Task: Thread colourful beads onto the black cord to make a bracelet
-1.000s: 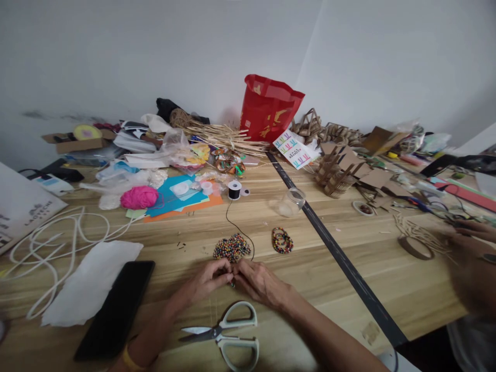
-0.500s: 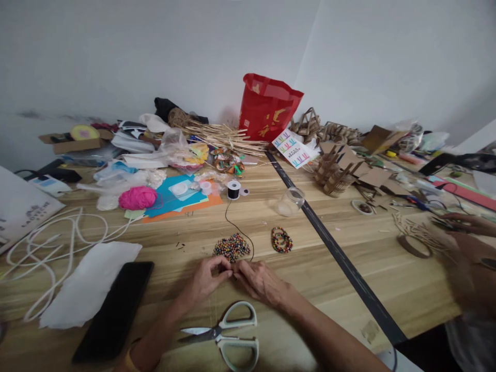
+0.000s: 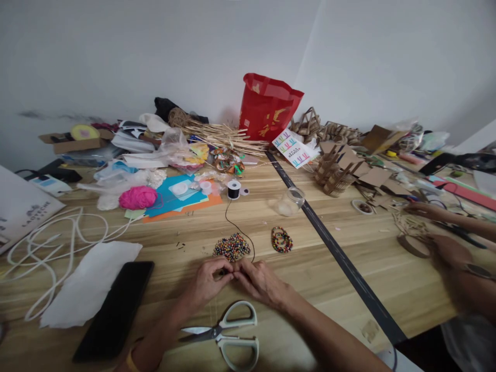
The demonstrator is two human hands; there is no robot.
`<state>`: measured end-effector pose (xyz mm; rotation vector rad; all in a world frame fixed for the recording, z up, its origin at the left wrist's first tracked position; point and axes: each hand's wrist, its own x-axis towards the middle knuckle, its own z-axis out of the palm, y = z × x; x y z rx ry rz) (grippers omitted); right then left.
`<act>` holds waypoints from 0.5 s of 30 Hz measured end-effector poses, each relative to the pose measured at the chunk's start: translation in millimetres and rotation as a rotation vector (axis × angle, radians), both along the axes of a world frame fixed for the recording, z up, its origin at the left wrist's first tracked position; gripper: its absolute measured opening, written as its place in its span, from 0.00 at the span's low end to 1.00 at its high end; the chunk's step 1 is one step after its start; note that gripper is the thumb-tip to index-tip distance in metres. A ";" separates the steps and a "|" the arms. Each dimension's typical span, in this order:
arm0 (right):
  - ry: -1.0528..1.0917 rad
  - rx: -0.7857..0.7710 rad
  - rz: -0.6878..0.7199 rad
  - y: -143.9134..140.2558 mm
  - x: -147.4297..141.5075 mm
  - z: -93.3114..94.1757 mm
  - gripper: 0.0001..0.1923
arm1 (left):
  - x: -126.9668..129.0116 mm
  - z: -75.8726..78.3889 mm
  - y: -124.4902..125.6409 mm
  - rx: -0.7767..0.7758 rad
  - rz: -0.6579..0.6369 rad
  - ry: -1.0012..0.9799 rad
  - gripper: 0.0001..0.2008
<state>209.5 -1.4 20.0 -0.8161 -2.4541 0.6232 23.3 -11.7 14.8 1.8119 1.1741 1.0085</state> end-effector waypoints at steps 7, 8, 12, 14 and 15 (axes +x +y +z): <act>0.142 0.019 -0.088 1.9 -0.7 -0.8 0.05 | -3.3 1.6 0.6 -0.102 0.047 -0.017 0.07; 0.167 0.046 -0.114 2.2 -0.7 -0.3 0.06 | -4.2 1.3 1.3 -0.120 0.052 -0.029 0.07; 0.249 0.087 -0.116 1.9 -2.1 2.2 0.09 | -4.4 -1.4 2.9 -0.158 0.056 -0.092 0.07; 0.287 0.058 -0.073 1.5 -3.6 2.3 0.07 | -3.0 -2.5 2.8 -0.172 0.050 -0.122 0.07; 0.302 0.038 -0.052 1.6 -4.5 1.9 0.07 | -2.4 -2.9 2.7 -0.181 0.048 -0.137 0.07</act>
